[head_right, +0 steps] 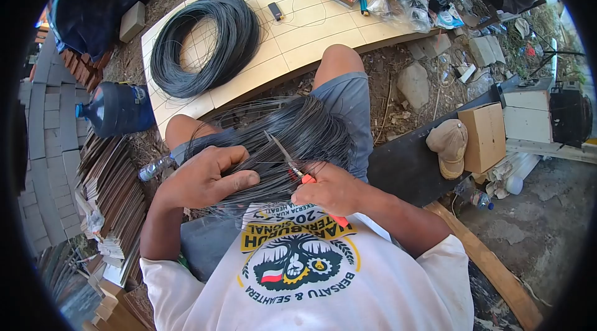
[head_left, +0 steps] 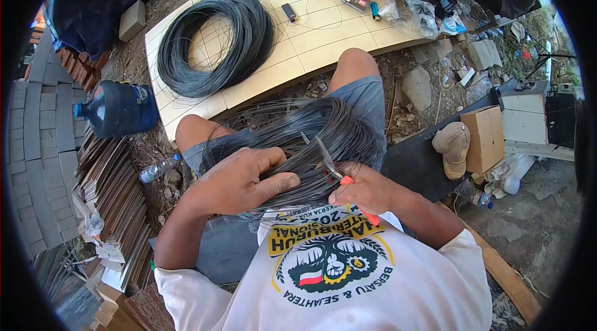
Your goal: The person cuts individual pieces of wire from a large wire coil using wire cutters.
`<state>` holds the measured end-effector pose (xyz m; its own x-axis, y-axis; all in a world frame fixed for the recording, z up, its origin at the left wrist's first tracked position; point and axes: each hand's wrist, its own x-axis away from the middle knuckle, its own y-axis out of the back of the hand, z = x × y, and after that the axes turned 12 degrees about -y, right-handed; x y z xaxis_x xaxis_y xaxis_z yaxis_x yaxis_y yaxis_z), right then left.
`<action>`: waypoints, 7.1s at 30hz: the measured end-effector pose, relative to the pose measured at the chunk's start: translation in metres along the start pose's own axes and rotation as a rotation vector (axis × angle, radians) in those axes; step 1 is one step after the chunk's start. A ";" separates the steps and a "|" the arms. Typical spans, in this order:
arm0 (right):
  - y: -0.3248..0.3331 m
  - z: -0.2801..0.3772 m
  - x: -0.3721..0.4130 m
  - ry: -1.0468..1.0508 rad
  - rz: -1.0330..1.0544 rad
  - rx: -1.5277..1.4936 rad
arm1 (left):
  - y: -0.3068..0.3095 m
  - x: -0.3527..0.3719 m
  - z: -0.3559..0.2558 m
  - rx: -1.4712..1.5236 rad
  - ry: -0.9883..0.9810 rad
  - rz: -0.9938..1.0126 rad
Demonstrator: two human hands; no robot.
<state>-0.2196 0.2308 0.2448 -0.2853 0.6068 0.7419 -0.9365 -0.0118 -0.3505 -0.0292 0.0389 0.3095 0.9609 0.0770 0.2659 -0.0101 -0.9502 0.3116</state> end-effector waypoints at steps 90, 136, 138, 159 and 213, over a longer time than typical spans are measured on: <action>0.002 -0.025 -0.007 0.069 0.004 -0.082 | -0.001 -0.005 0.008 -0.050 -0.074 0.039; -0.005 -0.023 0.000 0.019 -0.016 -0.091 | -0.002 -0.009 0.010 -0.052 -0.100 0.009; -0.002 -0.020 0.000 -0.002 0.009 -0.108 | -0.002 -0.008 0.008 -0.041 -0.078 0.027; -0.008 -0.022 -0.002 0.129 -0.019 -0.111 | 0.000 -0.009 0.006 0.008 -0.012 -0.027; 0.002 -0.011 -0.002 -0.056 -0.046 -0.093 | -0.006 -0.011 0.017 0.056 -0.036 0.013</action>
<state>-0.2184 0.2387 0.2363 -0.2561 0.5594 0.7883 -0.9265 0.0906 -0.3652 -0.0349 0.0382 0.2892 0.9702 0.0540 0.2362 -0.0086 -0.9666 0.2562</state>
